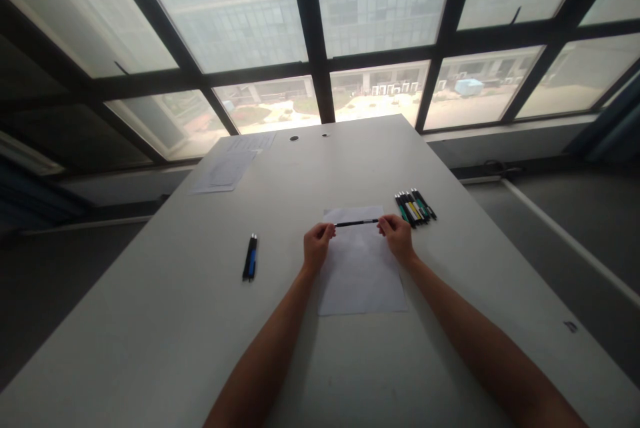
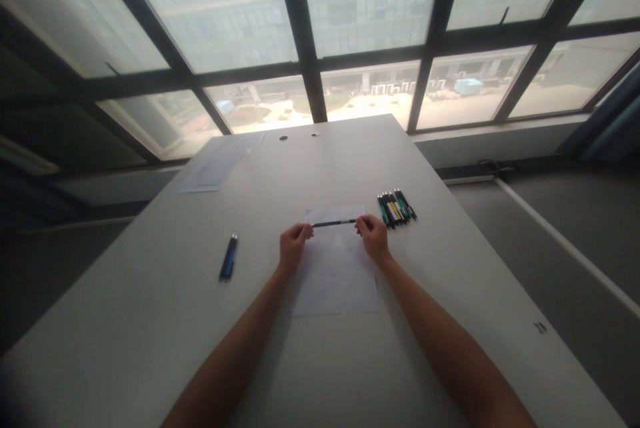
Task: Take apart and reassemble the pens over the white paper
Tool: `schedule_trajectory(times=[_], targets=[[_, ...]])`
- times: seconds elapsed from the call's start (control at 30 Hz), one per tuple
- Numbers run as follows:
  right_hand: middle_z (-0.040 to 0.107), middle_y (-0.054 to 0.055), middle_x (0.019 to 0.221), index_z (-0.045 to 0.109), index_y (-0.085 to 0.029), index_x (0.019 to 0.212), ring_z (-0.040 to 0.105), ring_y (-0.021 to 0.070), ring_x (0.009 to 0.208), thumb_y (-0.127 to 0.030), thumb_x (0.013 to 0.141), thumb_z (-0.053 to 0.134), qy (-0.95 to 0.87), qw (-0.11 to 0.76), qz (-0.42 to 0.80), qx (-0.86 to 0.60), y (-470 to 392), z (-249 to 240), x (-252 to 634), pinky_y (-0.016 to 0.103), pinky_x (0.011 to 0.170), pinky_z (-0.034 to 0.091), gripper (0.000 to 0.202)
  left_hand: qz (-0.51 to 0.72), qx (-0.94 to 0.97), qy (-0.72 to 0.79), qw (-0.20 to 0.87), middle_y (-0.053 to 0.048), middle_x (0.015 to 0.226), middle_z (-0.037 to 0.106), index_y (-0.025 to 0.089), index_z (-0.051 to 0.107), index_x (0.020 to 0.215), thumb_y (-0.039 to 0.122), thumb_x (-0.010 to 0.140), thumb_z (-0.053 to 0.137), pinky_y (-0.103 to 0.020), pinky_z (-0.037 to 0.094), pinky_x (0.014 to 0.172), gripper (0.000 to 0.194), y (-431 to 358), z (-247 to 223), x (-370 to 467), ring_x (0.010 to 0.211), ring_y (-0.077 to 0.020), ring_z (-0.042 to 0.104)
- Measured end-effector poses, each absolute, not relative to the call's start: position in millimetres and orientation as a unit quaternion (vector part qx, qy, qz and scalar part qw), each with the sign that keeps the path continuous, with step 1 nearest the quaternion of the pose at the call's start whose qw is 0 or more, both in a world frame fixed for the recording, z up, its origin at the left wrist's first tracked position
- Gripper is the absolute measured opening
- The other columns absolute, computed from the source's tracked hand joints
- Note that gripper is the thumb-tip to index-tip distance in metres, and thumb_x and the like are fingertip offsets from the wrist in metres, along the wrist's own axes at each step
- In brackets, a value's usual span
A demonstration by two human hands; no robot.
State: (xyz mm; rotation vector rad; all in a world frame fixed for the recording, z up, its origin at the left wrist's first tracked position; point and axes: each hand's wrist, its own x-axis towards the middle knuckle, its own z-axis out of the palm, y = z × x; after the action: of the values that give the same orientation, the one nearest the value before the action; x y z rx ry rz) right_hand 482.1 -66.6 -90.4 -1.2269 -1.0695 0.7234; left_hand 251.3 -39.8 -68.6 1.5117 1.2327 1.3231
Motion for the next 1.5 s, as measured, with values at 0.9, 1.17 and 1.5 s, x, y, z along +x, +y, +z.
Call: schedule_trajectory(times=[0.9,1.17,1.5], targets=[[0.062,0.002,0.062,0.066,-0.017,0.076,0.054,0.0132,0.054,-0.053,0.085,0.062,-0.477,0.622,0.313,-0.536,-65.4,-92.9,482.7,0.025,0.053,0.044,0.038,0.511,0.606,0.479,0.377,-0.003,0.066,0.066,0.015,0.069,0.070,0.046,0.086,0.062,-0.024,0.046,0.065,0.035,-38.7,-70.3,250.2,0.065,-0.0142,0.059],[0.063,0.002,0.062,0.066,-0.017,0.075,0.055,0.0135,0.054,-0.051,0.085,0.062,-0.475,0.620,0.316,-0.539,-65.7,-91.1,481.8,0.025,0.053,0.044,0.036,0.509,0.607,0.480,0.377,-0.003,0.066,0.065,0.015,0.068,0.070,0.045,0.086,0.062,-0.024,0.045,0.066,0.034,-39.4,-69.0,249.4,0.065,-0.0144,0.059],[0.063,0.002,0.062,0.066,-0.017,0.074,0.055,0.0135,0.054,-0.051,0.085,0.062,-0.476,0.619,0.318,-0.539,-65.8,-90.2,480.7,0.025,0.052,0.044,0.036,0.509,0.610,0.479,0.374,-0.003,0.066,0.065,0.015,0.067,0.068,0.044,0.087,0.061,-0.025,0.045,0.066,0.035,-39.1,-68.6,248.9,0.065,-0.0145,0.059]])
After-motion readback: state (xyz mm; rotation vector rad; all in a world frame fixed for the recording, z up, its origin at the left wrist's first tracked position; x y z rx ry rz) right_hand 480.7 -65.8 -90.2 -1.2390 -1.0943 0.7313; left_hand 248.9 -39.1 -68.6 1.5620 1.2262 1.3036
